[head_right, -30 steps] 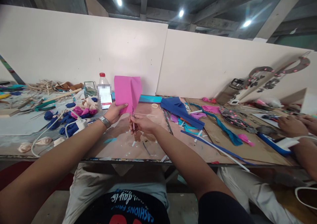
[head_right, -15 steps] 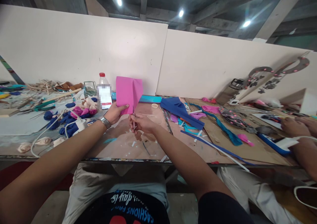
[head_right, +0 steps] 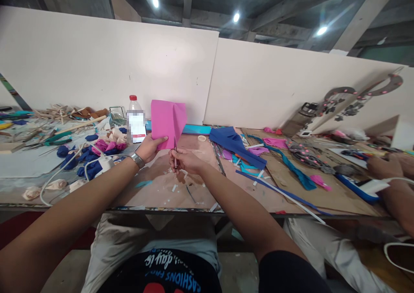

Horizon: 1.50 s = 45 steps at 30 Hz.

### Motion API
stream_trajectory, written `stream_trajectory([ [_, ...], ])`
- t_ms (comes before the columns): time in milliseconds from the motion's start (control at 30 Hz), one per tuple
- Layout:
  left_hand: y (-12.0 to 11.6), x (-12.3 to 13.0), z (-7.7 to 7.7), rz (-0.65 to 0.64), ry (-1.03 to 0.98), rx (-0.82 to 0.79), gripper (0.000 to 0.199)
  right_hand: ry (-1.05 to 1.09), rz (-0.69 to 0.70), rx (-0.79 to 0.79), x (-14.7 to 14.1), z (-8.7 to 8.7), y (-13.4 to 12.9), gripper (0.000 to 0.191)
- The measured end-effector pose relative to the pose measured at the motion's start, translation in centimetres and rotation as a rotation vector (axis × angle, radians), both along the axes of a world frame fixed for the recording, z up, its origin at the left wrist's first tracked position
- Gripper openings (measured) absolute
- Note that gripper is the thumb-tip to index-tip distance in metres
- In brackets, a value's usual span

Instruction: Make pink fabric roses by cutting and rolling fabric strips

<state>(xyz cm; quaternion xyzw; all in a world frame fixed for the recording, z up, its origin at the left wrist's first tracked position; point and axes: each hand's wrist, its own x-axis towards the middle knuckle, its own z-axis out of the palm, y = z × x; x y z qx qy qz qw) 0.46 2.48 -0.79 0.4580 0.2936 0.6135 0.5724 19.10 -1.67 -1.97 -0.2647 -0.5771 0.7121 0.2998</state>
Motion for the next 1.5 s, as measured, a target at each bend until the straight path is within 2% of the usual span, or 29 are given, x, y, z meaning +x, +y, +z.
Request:
stream_trajectory([
  [333, 0.3, -1.0, 1.1, -0.006, -0.069, -0.078, 0.046, -0.035, -0.003, -0.035, 0.0, 0.3, -0.4, 0.035],
  [533, 0.7, -1.4, 0.8, -0.037, -0.050, -0.077, 0.047, -0.053, -0.010, -0.013, -0.1, 0.1, -0.2, 0.037],
  [733, 0.6, -1.3, 0.7, 0.002, -0.024, -0.050, 0.048, -0.060, -0.030, -0.017, -0.3, 0.3, -0.4, 0.040],
  [967, 1.0, -1.7, 0.7, 0.026, 0.024, -0.045, 0.048, -0.049, -0.087, -0.023, -0.3, 0.0, -0.1, 0.032],
  [1200, 1.0, -1.7, 0.7, 0.004, 0.048, -0.035, 0.047, -0.024, -0.154, 0.027, -0.4, 0.1, 0.0, 0.037],
  [1500, 0.8, -1.7, 0.8, 0.012, 0.033, -0.034, 0.047, -0.033, -0.146, 0.038, -0.4, -0.2, 0.3, 0.041],
])
